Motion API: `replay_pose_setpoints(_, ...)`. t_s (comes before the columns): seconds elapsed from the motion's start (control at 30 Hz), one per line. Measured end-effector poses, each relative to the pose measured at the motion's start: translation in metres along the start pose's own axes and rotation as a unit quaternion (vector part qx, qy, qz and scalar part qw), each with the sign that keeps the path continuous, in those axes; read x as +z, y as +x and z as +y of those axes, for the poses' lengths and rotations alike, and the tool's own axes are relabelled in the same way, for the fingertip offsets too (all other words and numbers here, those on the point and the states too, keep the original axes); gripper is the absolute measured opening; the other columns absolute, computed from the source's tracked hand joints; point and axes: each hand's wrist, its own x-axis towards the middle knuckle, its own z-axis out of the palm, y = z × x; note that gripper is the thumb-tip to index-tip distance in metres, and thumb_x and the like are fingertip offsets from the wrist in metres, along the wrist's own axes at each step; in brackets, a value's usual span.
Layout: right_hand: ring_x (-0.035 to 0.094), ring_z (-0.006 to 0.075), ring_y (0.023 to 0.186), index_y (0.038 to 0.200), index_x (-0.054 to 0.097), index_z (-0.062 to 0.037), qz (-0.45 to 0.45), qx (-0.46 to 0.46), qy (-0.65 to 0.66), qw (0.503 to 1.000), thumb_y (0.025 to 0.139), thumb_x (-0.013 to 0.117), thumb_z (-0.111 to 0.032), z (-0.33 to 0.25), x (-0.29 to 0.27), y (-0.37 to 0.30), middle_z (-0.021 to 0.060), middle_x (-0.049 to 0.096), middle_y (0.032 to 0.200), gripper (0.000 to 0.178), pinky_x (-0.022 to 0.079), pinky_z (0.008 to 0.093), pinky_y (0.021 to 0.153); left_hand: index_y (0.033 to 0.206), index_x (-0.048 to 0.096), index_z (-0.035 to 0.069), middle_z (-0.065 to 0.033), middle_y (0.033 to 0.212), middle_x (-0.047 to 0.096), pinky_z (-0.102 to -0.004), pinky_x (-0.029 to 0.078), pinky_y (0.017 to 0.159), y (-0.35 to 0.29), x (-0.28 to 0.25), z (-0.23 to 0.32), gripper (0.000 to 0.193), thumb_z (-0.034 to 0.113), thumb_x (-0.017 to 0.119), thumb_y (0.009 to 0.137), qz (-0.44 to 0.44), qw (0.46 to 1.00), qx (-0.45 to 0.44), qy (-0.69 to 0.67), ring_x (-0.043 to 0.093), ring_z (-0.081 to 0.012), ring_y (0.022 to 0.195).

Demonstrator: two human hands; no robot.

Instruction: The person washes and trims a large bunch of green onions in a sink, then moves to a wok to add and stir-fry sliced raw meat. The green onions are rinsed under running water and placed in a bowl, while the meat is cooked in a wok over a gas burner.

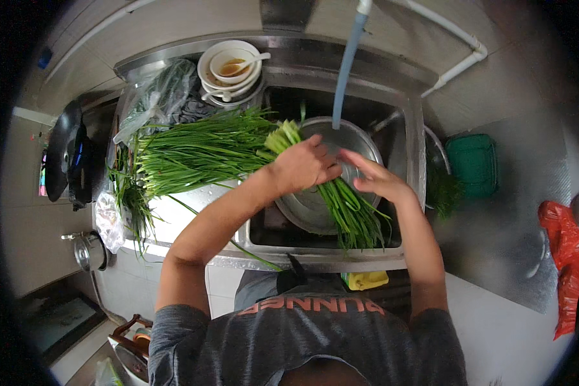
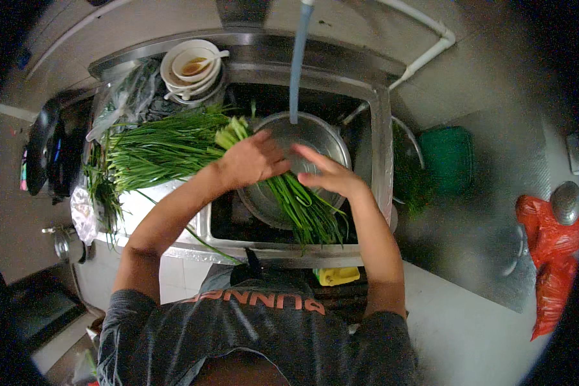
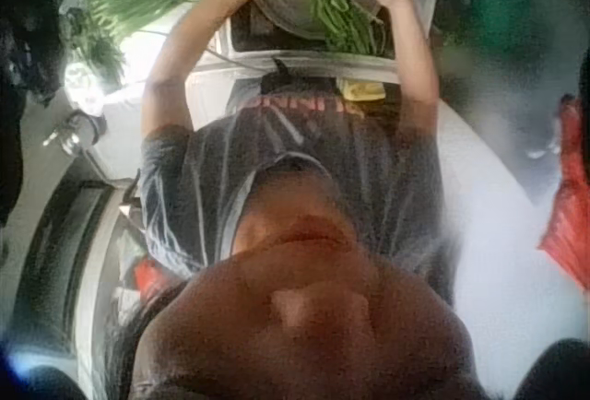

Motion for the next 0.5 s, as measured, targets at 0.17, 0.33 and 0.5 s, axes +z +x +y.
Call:
replay_pose_setpoints(0.17,0.052,0.0298,0.117,0.134,0.041,-0.0021,-0.132,0.018,0.374,0.918,0.088,0.062,-0.035,0.067,0.002,0.022,0.0204,0.048,0.132,0.061,0.044,0.0402,0.096,0.103,0.059,0.019,0.0003,0.102,0.061,-0.0489,0.03,0.108,0.046,0.02,-0.017,0.025,0.022,0.053,0.08,-0.012,0.999,-0.018,0.035,0.051,-0.0218,0.111)
replay_pose_setpoints(0.33,0.067,0.0268,0.086,0.121,0.052,-0.0005,-0.066,0.116,0.498,0.857,0.089,0.053,-0.028,0.077,0.006,0.032,0.0179,0.065,0.103,0.042,0.056,0.0386,0.075,0.14,0.04,0.022,-0.0115,0.145,0.035,-0.0552,0.021,0.109,0.021,0.034,0.018,0.062,0.013,0.054,0.08,0.057,0.936,-0.346,0.013,0.032,-0.0352,0.133)
replay_pose_setpoints(0.5,0.067,0.0264,0.084,0.114,0.057,0.0025,-0.024,0.197,0.536,0.821,0.082,0.053,-0.022,0.092,0.003,0.049,0.017,0.067,0.099,0.04,0.056,0.039,0.075,0.141,0.033,0.005,-0.0153,0.131,0.047,-0.0385,0.04,0.096,-0.006,0.043,0.078,0.066,0.014,0.067,0.084,0.209,0.324,-0.559,-0.734,0.049,-0.0248,0.115)
